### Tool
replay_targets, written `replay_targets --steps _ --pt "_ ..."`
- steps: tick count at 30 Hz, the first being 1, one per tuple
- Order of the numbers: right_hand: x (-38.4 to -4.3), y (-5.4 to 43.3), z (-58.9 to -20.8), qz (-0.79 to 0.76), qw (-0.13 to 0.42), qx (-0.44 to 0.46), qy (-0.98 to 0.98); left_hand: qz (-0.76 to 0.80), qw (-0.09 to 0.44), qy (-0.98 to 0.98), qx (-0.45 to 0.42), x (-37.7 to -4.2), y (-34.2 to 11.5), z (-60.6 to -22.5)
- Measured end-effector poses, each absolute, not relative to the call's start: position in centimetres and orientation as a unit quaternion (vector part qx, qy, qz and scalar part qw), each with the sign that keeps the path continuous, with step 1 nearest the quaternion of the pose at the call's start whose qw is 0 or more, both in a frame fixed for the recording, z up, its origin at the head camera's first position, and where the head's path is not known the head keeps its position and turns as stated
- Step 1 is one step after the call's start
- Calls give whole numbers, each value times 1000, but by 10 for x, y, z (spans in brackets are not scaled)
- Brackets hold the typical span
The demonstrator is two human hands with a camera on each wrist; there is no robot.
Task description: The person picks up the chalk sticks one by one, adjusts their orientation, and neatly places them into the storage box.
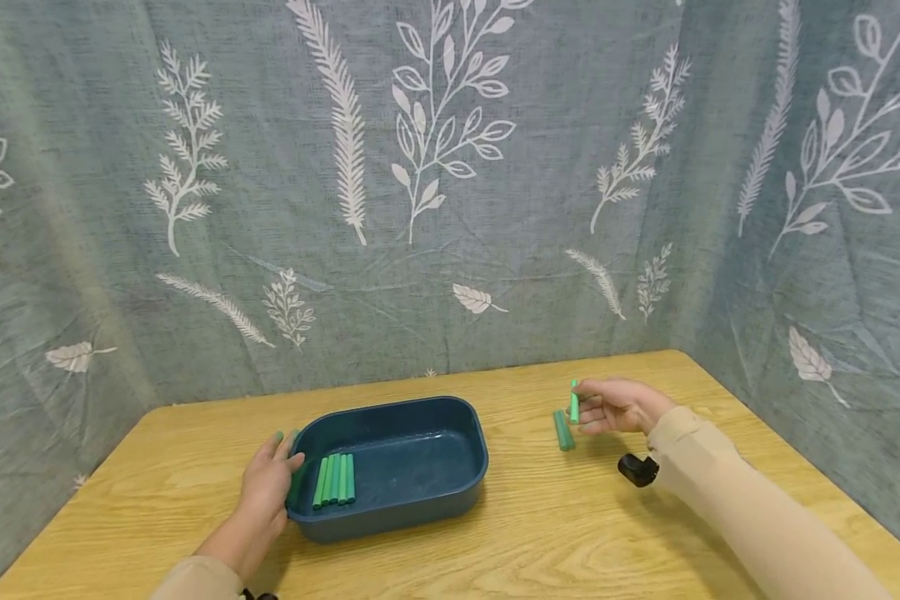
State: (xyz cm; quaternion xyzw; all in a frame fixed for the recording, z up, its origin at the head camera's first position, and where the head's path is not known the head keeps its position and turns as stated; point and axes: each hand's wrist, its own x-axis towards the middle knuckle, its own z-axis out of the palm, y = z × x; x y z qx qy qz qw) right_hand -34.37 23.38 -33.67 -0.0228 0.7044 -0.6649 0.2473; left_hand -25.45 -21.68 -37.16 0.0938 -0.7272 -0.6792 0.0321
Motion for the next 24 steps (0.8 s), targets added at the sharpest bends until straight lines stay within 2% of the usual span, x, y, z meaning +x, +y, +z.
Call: replay_targets --steps 24 --pt "-342 185 -322 -694 263 -56 668 -688 38 -719 95 -255 -217 -369"
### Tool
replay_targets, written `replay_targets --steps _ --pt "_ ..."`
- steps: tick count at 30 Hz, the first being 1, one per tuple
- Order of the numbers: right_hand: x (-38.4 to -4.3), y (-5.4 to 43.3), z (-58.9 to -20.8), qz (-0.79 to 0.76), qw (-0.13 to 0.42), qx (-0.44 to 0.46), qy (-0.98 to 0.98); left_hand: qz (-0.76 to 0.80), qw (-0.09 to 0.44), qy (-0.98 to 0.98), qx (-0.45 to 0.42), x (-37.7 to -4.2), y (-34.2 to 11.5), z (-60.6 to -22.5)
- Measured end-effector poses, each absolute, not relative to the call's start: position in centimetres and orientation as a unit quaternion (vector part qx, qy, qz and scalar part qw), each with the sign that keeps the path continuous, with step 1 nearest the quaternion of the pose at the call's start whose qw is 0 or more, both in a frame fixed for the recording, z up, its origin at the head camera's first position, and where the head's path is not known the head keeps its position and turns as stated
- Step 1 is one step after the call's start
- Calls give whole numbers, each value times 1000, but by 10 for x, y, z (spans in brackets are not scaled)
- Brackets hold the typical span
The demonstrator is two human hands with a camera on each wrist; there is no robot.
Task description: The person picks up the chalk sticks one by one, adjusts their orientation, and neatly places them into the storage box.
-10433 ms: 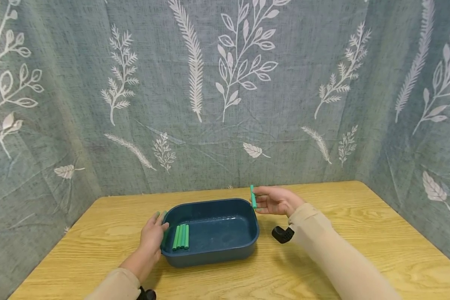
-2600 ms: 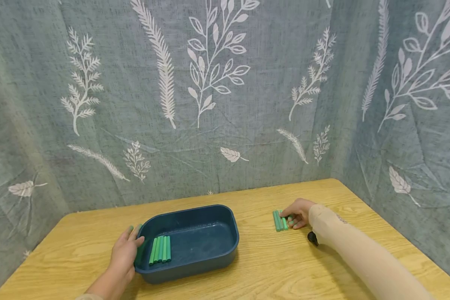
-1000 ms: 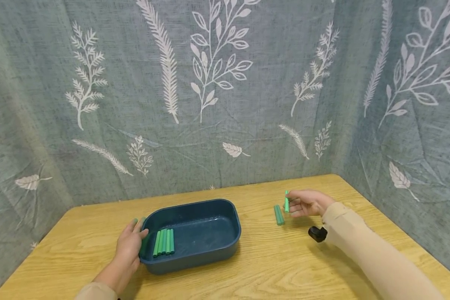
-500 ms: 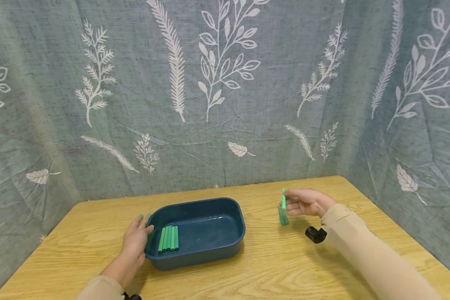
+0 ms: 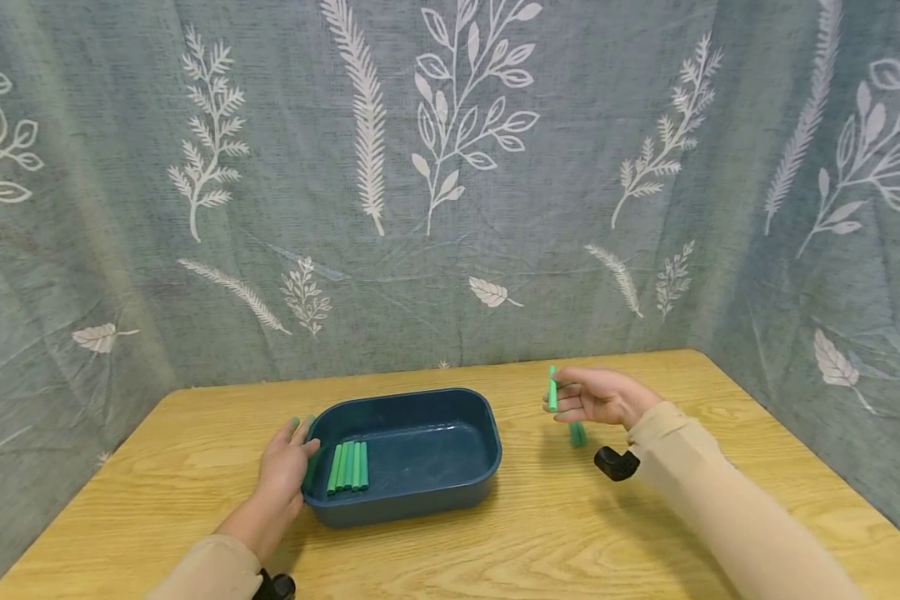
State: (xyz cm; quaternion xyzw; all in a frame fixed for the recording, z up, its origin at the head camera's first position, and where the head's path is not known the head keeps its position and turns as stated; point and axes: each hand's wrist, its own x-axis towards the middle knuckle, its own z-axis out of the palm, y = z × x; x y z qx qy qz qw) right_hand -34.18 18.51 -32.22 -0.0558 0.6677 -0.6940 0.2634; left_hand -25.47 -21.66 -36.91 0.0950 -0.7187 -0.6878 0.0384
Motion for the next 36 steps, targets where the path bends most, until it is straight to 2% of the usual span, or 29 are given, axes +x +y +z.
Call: replay_targets --steps 14,36 --pt "-342 154 -322 -691 280 -80 662 -685 45 -719 105 -254 -216 -368" --pt "-345 95 -314 -705 292 -71 642 -696 45 -709 108 -252 -215 -366"
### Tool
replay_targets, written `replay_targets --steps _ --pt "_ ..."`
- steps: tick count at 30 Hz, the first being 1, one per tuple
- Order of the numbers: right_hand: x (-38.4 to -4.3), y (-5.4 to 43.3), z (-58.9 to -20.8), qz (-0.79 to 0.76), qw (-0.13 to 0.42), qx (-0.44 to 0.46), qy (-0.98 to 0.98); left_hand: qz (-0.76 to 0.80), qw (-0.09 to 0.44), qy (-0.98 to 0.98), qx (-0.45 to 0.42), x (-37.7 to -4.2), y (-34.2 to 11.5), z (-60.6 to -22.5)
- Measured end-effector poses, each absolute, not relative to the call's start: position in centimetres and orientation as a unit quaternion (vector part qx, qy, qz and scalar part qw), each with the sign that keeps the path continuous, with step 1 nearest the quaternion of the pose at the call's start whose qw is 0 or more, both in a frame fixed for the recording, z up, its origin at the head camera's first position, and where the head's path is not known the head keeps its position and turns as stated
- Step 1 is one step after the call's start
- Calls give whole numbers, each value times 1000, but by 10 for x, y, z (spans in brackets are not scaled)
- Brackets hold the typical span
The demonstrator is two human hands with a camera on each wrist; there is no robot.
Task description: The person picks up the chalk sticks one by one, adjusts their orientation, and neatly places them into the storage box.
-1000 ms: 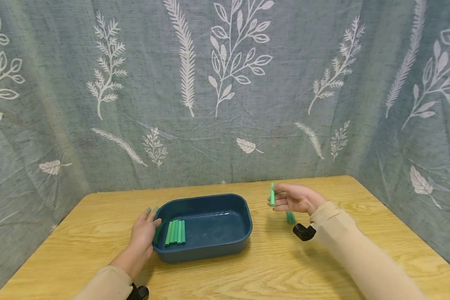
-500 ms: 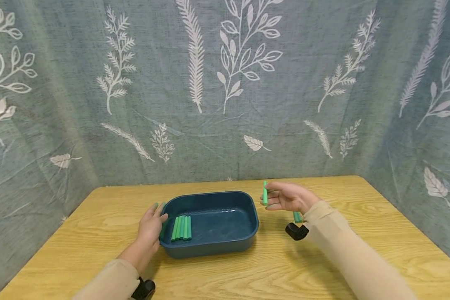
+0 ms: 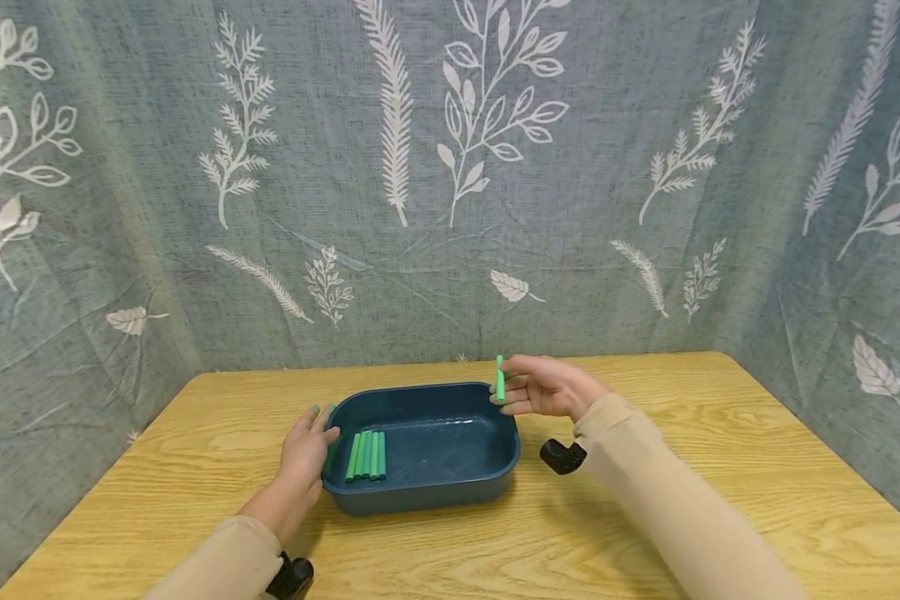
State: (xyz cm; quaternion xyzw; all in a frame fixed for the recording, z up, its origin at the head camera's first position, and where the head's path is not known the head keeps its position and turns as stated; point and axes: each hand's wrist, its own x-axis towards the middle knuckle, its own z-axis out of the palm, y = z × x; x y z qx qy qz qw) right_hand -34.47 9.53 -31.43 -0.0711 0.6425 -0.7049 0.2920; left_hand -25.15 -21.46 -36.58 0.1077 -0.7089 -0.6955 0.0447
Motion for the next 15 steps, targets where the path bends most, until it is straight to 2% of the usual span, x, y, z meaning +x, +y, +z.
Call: replay_targets --steps 15 --pt "-350 53 -311 -710 309 -57 630 -695 47 -708 115 -253 -216 -368"
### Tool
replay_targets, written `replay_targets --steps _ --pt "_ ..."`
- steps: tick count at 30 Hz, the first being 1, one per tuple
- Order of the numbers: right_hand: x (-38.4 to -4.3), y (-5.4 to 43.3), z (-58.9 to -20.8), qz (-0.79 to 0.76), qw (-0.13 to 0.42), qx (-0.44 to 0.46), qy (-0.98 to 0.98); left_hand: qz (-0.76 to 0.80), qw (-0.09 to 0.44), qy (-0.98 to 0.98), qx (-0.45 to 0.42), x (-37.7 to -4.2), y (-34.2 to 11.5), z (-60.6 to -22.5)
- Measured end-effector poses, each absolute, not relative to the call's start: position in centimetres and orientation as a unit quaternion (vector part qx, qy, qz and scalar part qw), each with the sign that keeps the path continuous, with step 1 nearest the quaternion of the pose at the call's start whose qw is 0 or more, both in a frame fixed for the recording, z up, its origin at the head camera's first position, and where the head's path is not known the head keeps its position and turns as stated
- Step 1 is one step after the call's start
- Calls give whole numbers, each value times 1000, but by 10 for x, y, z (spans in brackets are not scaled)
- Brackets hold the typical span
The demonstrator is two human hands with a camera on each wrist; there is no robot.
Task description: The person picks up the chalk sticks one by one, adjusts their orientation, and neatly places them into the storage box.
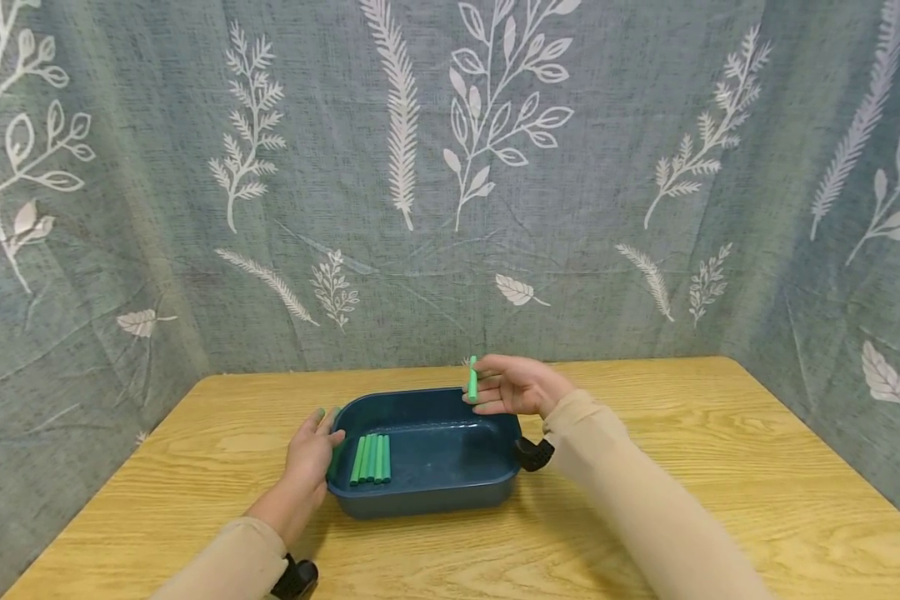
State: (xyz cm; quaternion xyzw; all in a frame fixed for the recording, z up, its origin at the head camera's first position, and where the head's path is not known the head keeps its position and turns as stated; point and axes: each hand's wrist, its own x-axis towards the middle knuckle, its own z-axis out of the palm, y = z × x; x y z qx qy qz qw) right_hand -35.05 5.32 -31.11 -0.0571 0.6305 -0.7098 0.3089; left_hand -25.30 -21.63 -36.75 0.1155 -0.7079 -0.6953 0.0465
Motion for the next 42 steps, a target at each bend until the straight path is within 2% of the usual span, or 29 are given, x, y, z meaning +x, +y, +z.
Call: replay_targets --steps 5,12,21,30,42 --pt "-353 40 -313 -704 324 -52 629 -699 49 -704 113 -253 -217 -368" --pt "-356 21 -318 -661 374 -66 647 -696 49 -707 114 -254 -217 -368" --pt "-362 -10 -326 -597 385 -49 702 -681 46 -722 113 -254 -218 -364" --pt "-364 -28 -342 -523 431 -28 735 -677 42 -727 110 -253 -217 -366" --pt "-364 -35 -350 -480 424 -21 768 -670 38 -734 105 -253 -217 -369"
